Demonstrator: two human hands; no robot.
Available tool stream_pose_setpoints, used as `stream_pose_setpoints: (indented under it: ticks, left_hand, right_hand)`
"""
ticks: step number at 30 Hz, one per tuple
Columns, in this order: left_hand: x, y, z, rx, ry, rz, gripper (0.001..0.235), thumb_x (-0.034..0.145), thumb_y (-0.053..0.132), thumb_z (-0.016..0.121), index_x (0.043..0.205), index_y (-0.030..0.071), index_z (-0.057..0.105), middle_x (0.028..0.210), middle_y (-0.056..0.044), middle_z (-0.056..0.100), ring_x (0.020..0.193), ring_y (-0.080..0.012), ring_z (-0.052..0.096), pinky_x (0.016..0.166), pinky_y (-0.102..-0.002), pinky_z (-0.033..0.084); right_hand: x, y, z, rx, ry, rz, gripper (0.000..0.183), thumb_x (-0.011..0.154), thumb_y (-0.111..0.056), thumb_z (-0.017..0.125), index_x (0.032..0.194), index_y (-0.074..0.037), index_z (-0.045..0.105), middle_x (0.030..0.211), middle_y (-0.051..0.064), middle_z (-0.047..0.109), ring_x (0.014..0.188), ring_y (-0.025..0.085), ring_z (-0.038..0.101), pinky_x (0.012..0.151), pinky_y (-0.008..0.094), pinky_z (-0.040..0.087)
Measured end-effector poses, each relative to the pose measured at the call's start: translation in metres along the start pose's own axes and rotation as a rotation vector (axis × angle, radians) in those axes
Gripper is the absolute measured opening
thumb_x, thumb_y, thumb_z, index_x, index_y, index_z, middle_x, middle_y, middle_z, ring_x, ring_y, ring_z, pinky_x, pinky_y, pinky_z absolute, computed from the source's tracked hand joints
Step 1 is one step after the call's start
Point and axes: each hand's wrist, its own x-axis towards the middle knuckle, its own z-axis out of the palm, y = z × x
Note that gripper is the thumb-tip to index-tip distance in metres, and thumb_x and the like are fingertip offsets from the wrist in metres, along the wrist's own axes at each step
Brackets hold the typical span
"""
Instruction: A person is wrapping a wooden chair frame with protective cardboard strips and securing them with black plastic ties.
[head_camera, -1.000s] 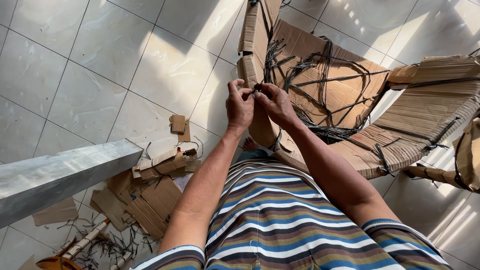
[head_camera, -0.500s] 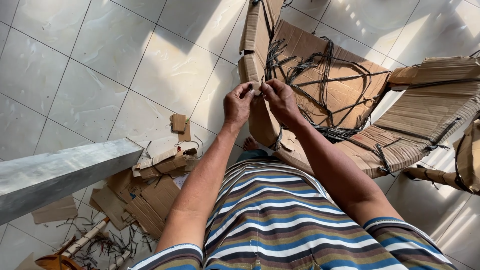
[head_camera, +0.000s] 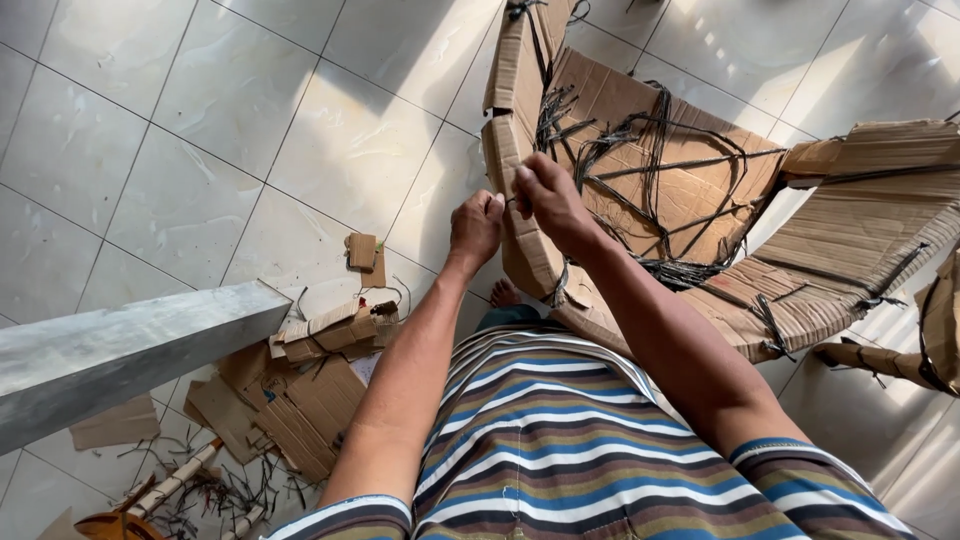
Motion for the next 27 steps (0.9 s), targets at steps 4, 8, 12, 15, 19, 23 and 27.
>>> stream_pose_setpoints:
  ticks: [4, 8, 12, 15, 19, 23, 27]
  left_hand:
    - [-0.012, 0.017, -0.013, -0.044, 0.022, -0.026, 0.032, 0.098, 0.038, 0.051, 0.076, 0.017, 0.062, 0.060, 0.000, 0.065, 0.066, -0.0212, 0.068, 0.065, -0.036, 0.054]
    - [-0.009, 0.007, -0.009, -0.059, 0.077, 0.073, 0.033, 0.101, 0.035, 0.054, 0.083, 0.009, 0.063, 0.068, -0.014, 0.062, 0.071, -0.0301, 0.063, 0.070, -0.045, 0.051]
    - [-0.041, 0.056, -0.029, -0.272, 0.069, 0.143, 0.026, 0.103, 0.038, 0.058, 0.092, 0.018, 0.071, 0.071, -0.002, 0.067, 0.079, -0.0152, 0.065, 0.079, -0.034, 0.054]
    - [-0.050, 0.092, -0.041, -0.453, -0.055, 0.171, 0.027, 0.103, 0.035, 0.062, 0.096, 0.013, 0.075, 0.070, -0.004, 0.072, 0.076, -0.0078, 0.065, 0.077, -0.026, 0.056]
    - [-0.024, 0.071, -0.027, -0.473, -0.080, 0.130, 0.027, 0.100, 0.035, 0.069, 0.091, 0.010, 0.074, 0.076, -0.002, 0.076, 0.073, -0.0076, 0.070, 0.071, -0.025, 0.057]
    - [-0.019, 0.075, -0.033, -0.382, -0.169, 0.102, 0.017, 0.091, 0.028, 0.081, 0.093, 0.012, 0.075, 0.069, -0.002, 0.074, 0.069, -0.0064, 0.069, 0.069, -0.024, 0.056]
    - [-0.035, 0.106, -0.050, -0.322, -0.228, 0.140, 0.020, 0.086, 0.019, 0.084, 0.102, 0.009, 0.077, 0.082, -0.007, 0.076, 0.079, -0.0155, 0.072, 0.079, -0.035, 0.058]
  right_hand:
    - [0.007, 0.007, -0.008, -0.018, 0.046, 0.053, 0.013, 0.109, -0.016, 0.052, 0.101, -0.007, 0.057, 0.078, 0.002, 0.052, 0.063, 0.012, 0.056, 0.051, 0.024, 0.048]
    - [0.025, 0.052, -0.038, 0.493, 0.334, 0.400, 0.011, 0.109, -0.022, 0.040, 0.099, -0.019, 0.044, 0.072, -0.010, 0.046, 0.056, 0.005, 0.049, 0.044, 0.016, 0.036]
    - [0.018, 0.055, -0.038, 0.590, 0.327, 0.444, 0.014, 0.109, -0.023, 0.041, 0.096, -0.018, 0.046, 0.079, -0.010, 0.050, 0.064, 0.005, 0.054, 0.049, 0.014, 0.036]
    - [0.009, 0.046, -0.025, 0.423, 0.422, 0.279, 0.018, 0.110, -0.025, 0.048, 0.097, -0.013, 0.052, 0.081, 0.002, 0.067, 0.060, 0.007, 0.059, 0.046, 0.015, 0.040]
    - [-0.006, 0.023, -0.023, 0.064, 0.353, 0.051, 0.020, 0.109, -0.025, 0.056, 0.102, -0.008, 0.065, 0.079, 0.003, 0.063, 0.063, 0.007, 0.054, 0.052, 0.016, 0.042]
    - [-0.003, -0.002, -0.023, -0.400, 0.166, -0.303, 0.012, 0.104, -0.014, 0.064, 0.094, -0.008, 0.069, 0.112, 0.009, 0.068, 0.102, 0.021, 0.061, 0.088, 0.035, 0.048]
    - [0.006, -0.017, -0.019, -0.703, -0.008, -0.340, 0.009, 0.100, -0.017, 0.069, 0.092, -0.013, 0.071, 0.109, 0.003, 0.070, 0.101, 0.027, 0.067, 0.086, 0.041, 0.053]
